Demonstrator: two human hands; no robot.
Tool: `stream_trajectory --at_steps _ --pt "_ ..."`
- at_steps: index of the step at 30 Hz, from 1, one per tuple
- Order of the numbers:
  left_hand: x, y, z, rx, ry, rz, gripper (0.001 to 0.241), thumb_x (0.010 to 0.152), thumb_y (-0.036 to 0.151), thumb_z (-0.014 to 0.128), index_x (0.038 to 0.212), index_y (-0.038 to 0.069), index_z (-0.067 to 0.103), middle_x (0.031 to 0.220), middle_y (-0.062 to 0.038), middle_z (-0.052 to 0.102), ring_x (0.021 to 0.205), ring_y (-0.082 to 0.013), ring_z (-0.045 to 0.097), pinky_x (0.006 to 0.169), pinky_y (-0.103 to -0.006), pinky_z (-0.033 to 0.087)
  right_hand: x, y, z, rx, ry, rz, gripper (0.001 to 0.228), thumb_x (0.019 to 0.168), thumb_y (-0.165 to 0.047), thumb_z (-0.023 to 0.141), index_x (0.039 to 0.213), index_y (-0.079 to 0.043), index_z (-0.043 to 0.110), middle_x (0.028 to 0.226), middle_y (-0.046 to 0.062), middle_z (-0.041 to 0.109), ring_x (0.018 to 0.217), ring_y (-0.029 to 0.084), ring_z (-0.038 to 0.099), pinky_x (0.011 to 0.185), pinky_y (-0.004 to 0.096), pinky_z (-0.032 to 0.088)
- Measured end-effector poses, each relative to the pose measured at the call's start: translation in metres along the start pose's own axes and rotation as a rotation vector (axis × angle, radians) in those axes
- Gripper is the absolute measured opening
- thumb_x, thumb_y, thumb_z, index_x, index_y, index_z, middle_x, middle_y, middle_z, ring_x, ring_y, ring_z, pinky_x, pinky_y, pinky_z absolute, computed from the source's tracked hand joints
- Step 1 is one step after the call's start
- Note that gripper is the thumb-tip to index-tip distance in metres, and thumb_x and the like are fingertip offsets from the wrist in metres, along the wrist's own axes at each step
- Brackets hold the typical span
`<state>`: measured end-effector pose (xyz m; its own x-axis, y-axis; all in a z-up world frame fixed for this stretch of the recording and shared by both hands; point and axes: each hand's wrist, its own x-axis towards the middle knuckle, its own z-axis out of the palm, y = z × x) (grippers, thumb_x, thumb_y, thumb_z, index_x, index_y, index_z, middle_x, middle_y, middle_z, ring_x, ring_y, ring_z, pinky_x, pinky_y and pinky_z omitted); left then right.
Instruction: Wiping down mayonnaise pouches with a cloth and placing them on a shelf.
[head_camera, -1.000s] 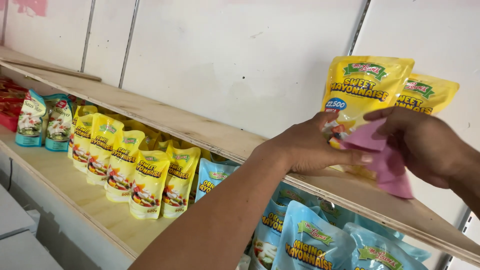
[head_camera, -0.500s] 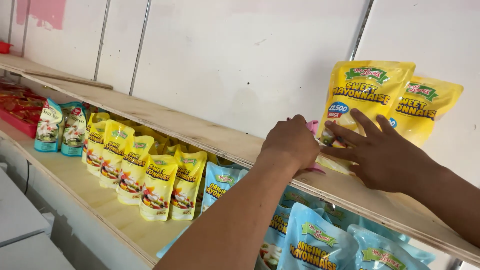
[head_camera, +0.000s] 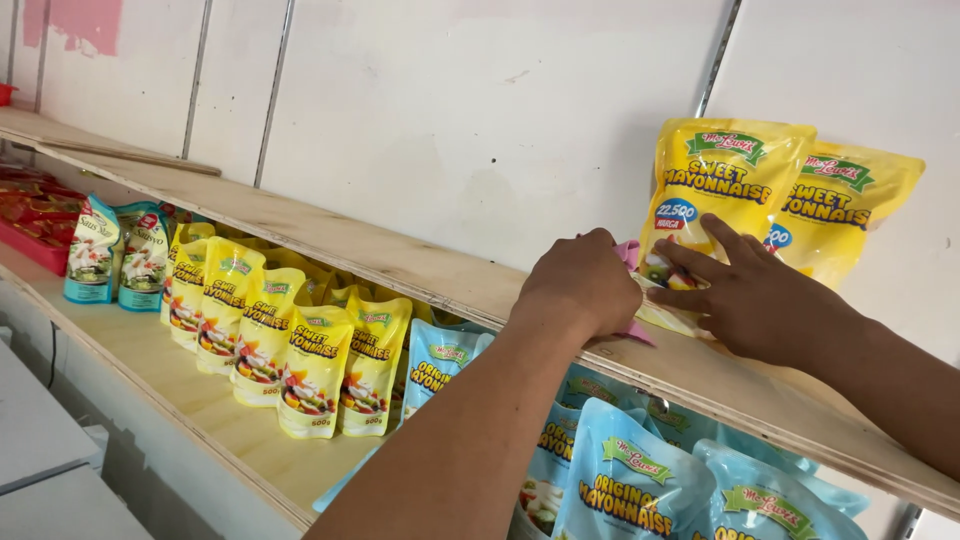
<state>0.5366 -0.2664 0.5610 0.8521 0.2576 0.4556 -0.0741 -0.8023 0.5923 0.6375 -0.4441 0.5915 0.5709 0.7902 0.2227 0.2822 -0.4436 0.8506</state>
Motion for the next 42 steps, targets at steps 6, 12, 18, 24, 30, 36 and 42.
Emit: stream_trajectory --at_steps 6,12,18,24,30,36,42 --pt "0.004 -0.002 0.003 0.002 0.045 0.047 0.043 0.088 0.023 0.064 0.126 0.004 0.061 0.126 -0.018 0.068 0.119 -0.0308 0.065 0.100 -0.0402 0.053 0.003 0.002 0.004 -0.050 0.019 -0.038 0.071 0.086 -0.046 0.067 0.151 -0.047 0.040 0.170 -0.007 0.015 0.150 0.042 0.011 0.120 0.053 0.027" --pt "-0.004 -0.001 0.001 -0.001 0.021 0.025 0.043 0.087 0.024 0.066 0.126 0.004 0.061 0.124 -0.018 0.069 0.117 -0.0314 0.067 0.098 -0.0408 0.054 0.006 0.001 0.012 -0.049 0.079 -0.030 0.078 0.083 -0.047 0.066 0.156 -0.051 0.038 0.170 -0.007 0.011 0.155 0.044 0.009 0.119 0.053 0.027" --pt "-0.002 -0.001 0.001 0.015 0.022 0.031 0.045 0.087 0.026 0.066 0.126 0.003 0.061 0.124 -0.019 0.068 0.118 -0.0318 0.067 0.098 -0.0412 0.055 0.011 0.003 0.011 0.015 -0.013 -0.007 0.072 0.087 -0.047 0.066 0.153 -0.050 0.036 0.172 -0.008 0.008 0.153 0.040 0.006 0.120 0.052 0.026" --pt "-0.002 -0.001 0.000 0.017 0.029 0.038 0.044 0.087 0.026 0.066 0.126 0.003 0.062 0.124 -0.019 0.069 0.118 -0.0316 0.067 0.098 -0.0415 0.055 0.020 0.013 0.043 -0.034 0.261 -0.158 0.080 0.080 -0.042 0.069 0.156 -0.040 0.044 0.173 -0.001 0.021 0.155 0.042 0.011 0.121 0.052 0.017" --pt "-0.005 0.001 -0.001 0.014 0.001 0.022 0.045 0.087 0.025 0.067 0.126 0.004 0.063 0.124 -0.018 0.070 0.117 -0.0307 0.068 0.098 -0.0408 0.055 0.021 0.014 0.048 0.063 0.295 -0.143 0.079 0.077 -0.039 0.072 0.153 -0.041 0.048 0.167 -0.001 0.022 0.154 0.043 0.011 0.121 0.051 0.019" --pt "-0.005 0.000 -0.002 -0.012 -0.010 -0.003 0.045 0.087 0.025 0.067 0.126 0.004 0.062 0.123 -0.018 0.070 0.116 -0.0310 0.068 0.097 -0.0412 0.055 0.016 0.007 0.037 0.023 0.185 -0.074 0.079 0.080 -0.042 0.071 0.154 -0.044 0.044 0.170 -0.004 0.018 0.150 0.042 0.012 0.119 0.050 0.027" --pt "0.000 -0.001 0.000 -0.019 0.018 0.016 0.040 0.087 0.022 0.063 0.124 0.007 0.066 0.123 -0.018 0.070 0.116 -0.0328 0.067 0.099 -0.0422 0.054 -0.005 0.015 0.022 0.063 0.456 -0.012 0.078 0.077 -0.031 0.068 0.153 -0.040 0.052 0.162 0.001 0.036 0.145 0.043 0.034 0.110 0.052 0.037"
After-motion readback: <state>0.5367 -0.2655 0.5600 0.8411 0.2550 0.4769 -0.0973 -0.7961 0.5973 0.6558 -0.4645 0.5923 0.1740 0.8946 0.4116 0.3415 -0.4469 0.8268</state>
